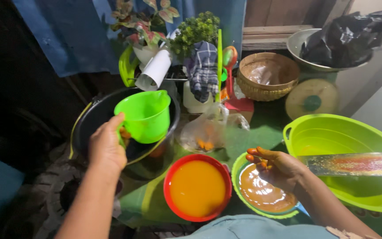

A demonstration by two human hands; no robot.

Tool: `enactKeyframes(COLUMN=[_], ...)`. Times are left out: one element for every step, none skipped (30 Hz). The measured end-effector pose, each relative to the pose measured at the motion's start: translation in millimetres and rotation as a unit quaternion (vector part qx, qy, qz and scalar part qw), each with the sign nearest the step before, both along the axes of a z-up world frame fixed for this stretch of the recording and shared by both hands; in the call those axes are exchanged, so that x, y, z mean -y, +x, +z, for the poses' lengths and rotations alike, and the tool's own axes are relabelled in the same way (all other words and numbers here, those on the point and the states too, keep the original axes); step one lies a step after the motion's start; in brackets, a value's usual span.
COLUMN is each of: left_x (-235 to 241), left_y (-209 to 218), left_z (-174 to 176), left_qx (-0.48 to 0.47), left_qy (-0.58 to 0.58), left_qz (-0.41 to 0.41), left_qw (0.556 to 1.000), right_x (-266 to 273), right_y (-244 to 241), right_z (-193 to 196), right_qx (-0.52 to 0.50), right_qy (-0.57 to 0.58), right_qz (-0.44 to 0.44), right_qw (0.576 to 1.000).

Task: The person pours an orange liquid from a green basin through a blue strainer into a red bowl, then uses a green scoop to transfer more liquid and pulp. They press the pulp in the strainer with their hand to extract juice, rinse the grater, and continue straining the remaining contents.

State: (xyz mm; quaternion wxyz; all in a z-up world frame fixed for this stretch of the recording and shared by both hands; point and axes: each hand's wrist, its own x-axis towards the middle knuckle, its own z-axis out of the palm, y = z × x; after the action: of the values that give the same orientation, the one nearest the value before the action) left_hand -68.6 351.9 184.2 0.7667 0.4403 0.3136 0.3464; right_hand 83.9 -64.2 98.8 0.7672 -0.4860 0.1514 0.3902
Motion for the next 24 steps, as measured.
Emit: enactKeyframes(left_x=[-21.3,-41.3,-58.6,-74.3,-88.2,-100.1,-109.6,-117.4,-124.7,-130.1,-134.1,-138.3,-142.9,-146.4,-149.9,-152.6,-155.4,-157.8,-159.5,-161.0,-161.9,-162.9,-163.7,-164.3], left_y=[-1.9,-3.4,-3.7,-3.0,-0.9,1.9,4.8,7.5,10.3,12.9,14.8,17.7,20.5,22.9,24.3,25.9,28.4,30.5,31.1,31.8,33.1,35.7,38.4,39.9], left_z=[-4.3,-11.0,-20.2,-30.3,-40.8,-51.8,-63.6,-74.9,-83.7,-91.9,-100.3,-106.3,-109.4,-111.2,-111.8,-111.3,-109.3,-106.8,-104.8,-102.8,-101.3,-99.6,-98.3,-97.7], left_qx=[-0.021,-0.042,-0.063,-0.089,-0.116,-0.142,-0.156,-0.171,-0.185,-0.195,-0.204,-0.214,-0.217,-0.220,-0.222,-0.255,-0.289,-0.321,-0.341,-0.362,-0.382,-0.409,-0.434,-0.457], left_qy=[0.029,0.058,0.086,0.100,0.113,0.126,0.138,0.150,0.163,0.168,0.172,0.177,0.178,0.179,0.180,0.209,0.238,0.267,0.283,0.299,0.314,0.351,0.386,0.421], left_qz=[0.002,0.004,0.006,0.003,-0.003,-0.009,-0.021,-0.034,-0.045,-0.053,-0.061,-0.069,-0.080,-0.090,-0.099,-0.098,-0.097,-0.095,-0.105,-0.114,-0.125,-0.144,-0.163,-0.182], left_qw=[0.999,0.997,0.994,0.991,0.987,0.982,0.978,0.973,0.968,0.965,0.962,0.958,0.957,0.955,0.953,0.939,0.922,0.904,0.890,0.876,0.860,0.830,0.797,0.762], right_x=[-10.9,-20.5,-30.3,-42.3,-51.3,-62.6,-79.6,-98.8,-116.3,-132.1,-149.1,-165.1,-178.3,-189.6,-200.4,-210.2,-220.2,-229.8,-238.1,-245.8,-252.9,-259.7,-265.5,-270.7], right_y=[-2.7,-5.0,-7.0,-8.8,-11.4,-15.7,-21.7,-28.4,-37.0,-48.0,-57.2,-64.9,-73.6,-80.1,-83.7,-86.5,-87.9,-88.3,-89.0,-89.5,-90.2,-90.8,-91.6,-92.4], right_z=[-1.5,-1.6,-0.6,0.9,4.2,7.1,7.6,8.6,11.0,13.6,16.8,21.1,25.7,31.5,38.2,44.7,50.8,56.3,60.8,64.4,66.9,68.8,70.2,71.2], right_qx=[0.001,0.002,0.030,0.057,0.083,0.122,0.160,0.198,0.340,0.467,0.576,0.603,0.628,0.651,0.662,0.674,0.685,0.681,0.676,0.671,0.679,0.687,0.695,0.708], right_qy=[0.001,0.001,0.014,0.027,0.039,-0.017,-0.072,-0.128,-0.252,-0.366,-0.465,-0.490,-0.514,-0.535,-0.528,-0.521,-0.513,-0.506,-0.500,-0.494,-0.488,-0.482,-0.476,-0.470], right_qz=[-0.002,-0.004,0.033,0.071,0.107,0.115,0.123,0.130,0.147,0.160,0.169,0.156,0.143,0.131,0.127,0.123,0.119,0.123,0.126,0.130,0.125,0.120,0.115,0.110], right_qw=[1.000,1.000,0.999,0.996,0.990,0.986,0.977,0.963,0.894,0.789,0.651,0.610,0.567,0.523,0.516,0.509,0.503,0.514,0.526,0.537,0.534,0.530,0.526,0.515])
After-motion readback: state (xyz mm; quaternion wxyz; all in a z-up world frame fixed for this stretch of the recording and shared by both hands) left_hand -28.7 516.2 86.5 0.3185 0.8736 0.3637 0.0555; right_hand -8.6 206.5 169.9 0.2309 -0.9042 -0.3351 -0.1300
